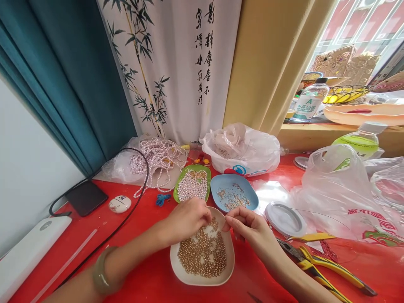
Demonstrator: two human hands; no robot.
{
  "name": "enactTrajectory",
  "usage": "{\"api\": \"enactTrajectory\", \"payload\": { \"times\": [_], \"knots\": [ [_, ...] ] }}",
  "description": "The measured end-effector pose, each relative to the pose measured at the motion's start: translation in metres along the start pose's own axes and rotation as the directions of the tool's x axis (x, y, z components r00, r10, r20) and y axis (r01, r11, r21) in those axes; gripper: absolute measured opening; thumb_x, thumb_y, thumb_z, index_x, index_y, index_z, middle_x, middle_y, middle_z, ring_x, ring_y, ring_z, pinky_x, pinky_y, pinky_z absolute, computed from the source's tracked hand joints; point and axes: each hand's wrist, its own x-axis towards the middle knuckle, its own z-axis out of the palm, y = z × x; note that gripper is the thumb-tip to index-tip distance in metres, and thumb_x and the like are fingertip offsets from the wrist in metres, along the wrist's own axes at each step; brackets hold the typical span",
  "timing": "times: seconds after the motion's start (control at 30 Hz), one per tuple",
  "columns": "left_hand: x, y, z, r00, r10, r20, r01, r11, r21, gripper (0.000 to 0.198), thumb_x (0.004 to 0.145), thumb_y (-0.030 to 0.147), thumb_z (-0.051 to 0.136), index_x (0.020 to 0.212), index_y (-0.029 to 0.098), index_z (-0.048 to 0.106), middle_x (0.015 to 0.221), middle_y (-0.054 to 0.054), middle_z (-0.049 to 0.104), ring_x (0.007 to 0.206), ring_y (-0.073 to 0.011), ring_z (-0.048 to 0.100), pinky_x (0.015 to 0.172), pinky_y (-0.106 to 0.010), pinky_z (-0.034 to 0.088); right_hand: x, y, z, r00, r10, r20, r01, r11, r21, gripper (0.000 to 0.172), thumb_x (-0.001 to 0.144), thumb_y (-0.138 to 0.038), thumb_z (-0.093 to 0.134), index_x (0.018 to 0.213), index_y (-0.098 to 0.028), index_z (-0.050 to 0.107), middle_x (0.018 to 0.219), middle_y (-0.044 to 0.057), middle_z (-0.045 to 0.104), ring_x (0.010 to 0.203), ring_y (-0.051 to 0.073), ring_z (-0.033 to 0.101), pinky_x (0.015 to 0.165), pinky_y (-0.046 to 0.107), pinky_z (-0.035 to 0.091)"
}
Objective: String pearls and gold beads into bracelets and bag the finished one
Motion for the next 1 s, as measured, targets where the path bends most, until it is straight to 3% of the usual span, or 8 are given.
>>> {"api": "enactTrajectory", "payload": {
  "times": [0.37,0.47,0.53,0.6,0.7,0.77,0.83,1.0],
  "knots": [
    [-0.002,0.004,0.005,0.998,0.049,0.026,-0.053,0.969,0.240,0.012,0.078,0.017,0.049,0.074,0.018,0.060,0.075,-0.002,0.058,0.078,-0.0186,0.048,0.059,-0.027,0.035,0.002,-0.001,0.001,1.000,-0.001,-0.010,0.001,1.000,0.022,0.017,0.073,-0.032,0.055,0.066,-0.017,0.053,0.056,-0.002,0.060,0.046,0.009,0.044,0.044,0.021,0.030],
    [-0.001,0.004,0.003,1.000,0.021,0.001,-0.021,0.992,0.121,0.010,0.075,0.016,0.050,0.071,0.017,0.060,0.075,-0.003,0.058,0.079,-0.0188,0.049,0.064,-0.028,0.036,0.000,0.000,0.001,1.000,0.001,-0.012,0.000,1.000,0.019,0.018,0.073,-0.033,0.056,0.065,-0.017,0.053,0.058,-0.001,0.062,0.047,0.009,0.045,0.045,0.022,0.031],
    [0.002,0.004,0.002,0.998,-0.064,-0.023,0.060,0.990,-0.128,0.009,0.073,0.016,0.051,0.072,0.017,0.060,0.074,-0.002,0.059,0.075,-0.0168,0.050,0.065,-0.028,0.038,-0.003,0.001,0.004,1.000,0.006,-0.005,-0.006,1.000,0.025,0.019,0.073,-0.034,0.056,0.064,-0.017,0.052,0.059,0.000,0.063,0.048,0.010,0.046,0.047,0.022,0.032],
    [0.005,0.004,0.002,0.983,-0.182,0.009,0.164,0.863,-0.478,0.008,0.071,0.018,0.053,0.074,0.015,0.060,0.070,-0.001,0.058,0.067,-0.0136,0.051,0.062,-0.026,0.039,-0.006,0.004,0.008,1.000,0.023,0.011,-0.023,0.999,0.047,0.020,0.073,-0.034,0.056,0.064,-0.017,0.052,0.059,0.001,0.063,0.049,0.010,0.047,0.048,0.022,0.032],
    [0.009,0.006,0.005,0.960,-0.260,0.105,0.223,0.481,-0.848,0.011,0.067,0.021,0.060,0.072,0.012,0.059,0.065,-0.001,0.058,0.058,-0.0099,0.051,0.057,-0.022,0.039,-0.010,0.007,0.015,1.000,0.024,0.020,-0.025,0.997,0.079,0.021,0.073,-0.034,0.057,0.063,-0.017,0.051,0.057,0.000,0.061,0.049,0.010,0.046,0.047,0.021,0.030],
    [0.010,0.007,0.008,0.956,-0.258,0.139,0.210,0.270,-0.940,0.012,0.063,0.020,0.064,0.069,0.011,0.058,0.067,-0.001,0.059,0.058,-0.0087,0.051,0.057,-0.021,0.040,-0.011,0.008,0.017,1.000,0.011,0.013,-0.013,0.995,0.095,0.021,0.074,-0.034,0.056,0.064,-0.016,0.051,0.056,-0.001,0.059,0.049,0.010,0.045,0.047,0.021,0.030],
    [0.010,0.007,0.012,0.952,-0.250,0.175,0.212,0.132,-0.968,0.013,0.061,0.018,0.067,0.068,0.010,0.059,0.068,-0.002,0.059,0.059,-0.0082,0.052,0.059,-0.021,0.042,-0.012,0.009,0.018,1.000,0.005,0.011,-0.006,0.993,0.119,0.022,0.075,-0.036,0.055,0.065,-0.016,0.050,0.058,0.000,0.059,0.049,0.010,0.045,0.046,0.020,0.031],
    [0.009,0.002,0.017,0.950,-0.226,0.217,0.215,-0.031,-0.976,0.017,0.060,0.017,0.071,0.072,0.010,0.060,0.068,-0.001,0.059,0.061,-0.0071,0.054,0.061,-0.019,0.043,-0.012,0.009,0.017,0.999,-0.002,0.034,-0.003,0.990,0.143,0.023,0.076,-0.037,0.054,0.066,-0.017,0.049,0.053,-0.003,0.054,0.041,0.007,0.038,0.040,0.019,0.026]
  ]
}}
